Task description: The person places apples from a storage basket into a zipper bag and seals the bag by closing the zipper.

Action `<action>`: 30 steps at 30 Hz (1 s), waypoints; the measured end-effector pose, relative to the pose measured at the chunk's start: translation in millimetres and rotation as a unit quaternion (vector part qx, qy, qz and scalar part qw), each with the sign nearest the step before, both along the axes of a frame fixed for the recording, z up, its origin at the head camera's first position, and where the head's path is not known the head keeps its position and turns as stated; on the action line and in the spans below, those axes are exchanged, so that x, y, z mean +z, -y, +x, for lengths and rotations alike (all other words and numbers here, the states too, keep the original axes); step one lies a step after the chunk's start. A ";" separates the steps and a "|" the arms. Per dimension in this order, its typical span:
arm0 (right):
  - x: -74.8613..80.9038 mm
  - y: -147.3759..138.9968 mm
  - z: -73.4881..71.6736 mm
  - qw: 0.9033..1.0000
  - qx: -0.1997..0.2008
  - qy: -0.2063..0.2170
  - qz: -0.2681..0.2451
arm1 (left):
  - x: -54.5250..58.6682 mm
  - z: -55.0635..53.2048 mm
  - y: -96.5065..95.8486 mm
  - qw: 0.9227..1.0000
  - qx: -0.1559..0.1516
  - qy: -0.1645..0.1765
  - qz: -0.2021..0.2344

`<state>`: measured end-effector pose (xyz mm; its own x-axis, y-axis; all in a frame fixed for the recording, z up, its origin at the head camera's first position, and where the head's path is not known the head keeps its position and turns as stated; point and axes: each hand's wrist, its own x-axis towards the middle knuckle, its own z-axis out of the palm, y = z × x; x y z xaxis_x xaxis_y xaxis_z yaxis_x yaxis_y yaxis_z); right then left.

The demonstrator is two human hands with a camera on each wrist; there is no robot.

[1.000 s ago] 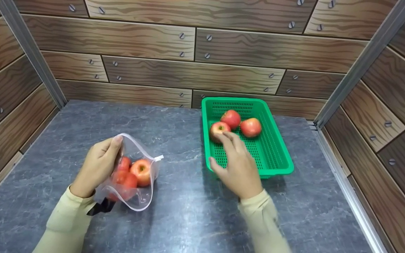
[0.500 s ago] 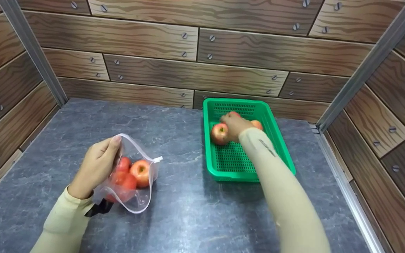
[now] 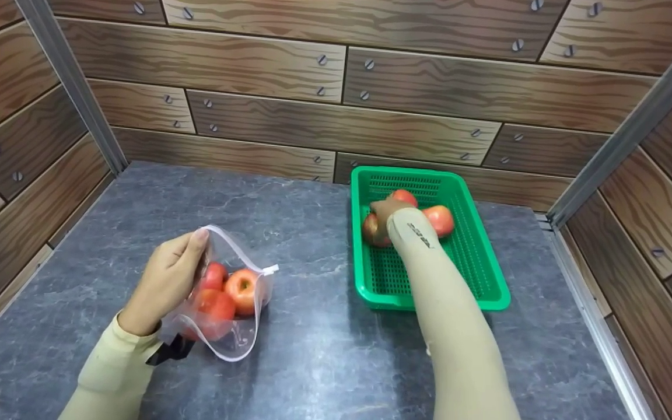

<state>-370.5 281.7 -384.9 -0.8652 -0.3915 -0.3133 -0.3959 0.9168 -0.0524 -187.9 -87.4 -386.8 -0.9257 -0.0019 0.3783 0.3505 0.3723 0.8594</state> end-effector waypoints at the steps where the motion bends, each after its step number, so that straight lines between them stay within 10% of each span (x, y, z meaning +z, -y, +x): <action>1: -1.3 -0.6 -0.6 1.000 -0.003 -0.007 0.002 | 0.2 0.1 -0.3 1.000 0.000 -0.001 0.000; 30: -16.3 -4.9 -19.1 0.997 -0.076 0.025 -0.004 | -0.6 -0.2 3.3 1.000 -0.001 0.010 -0.009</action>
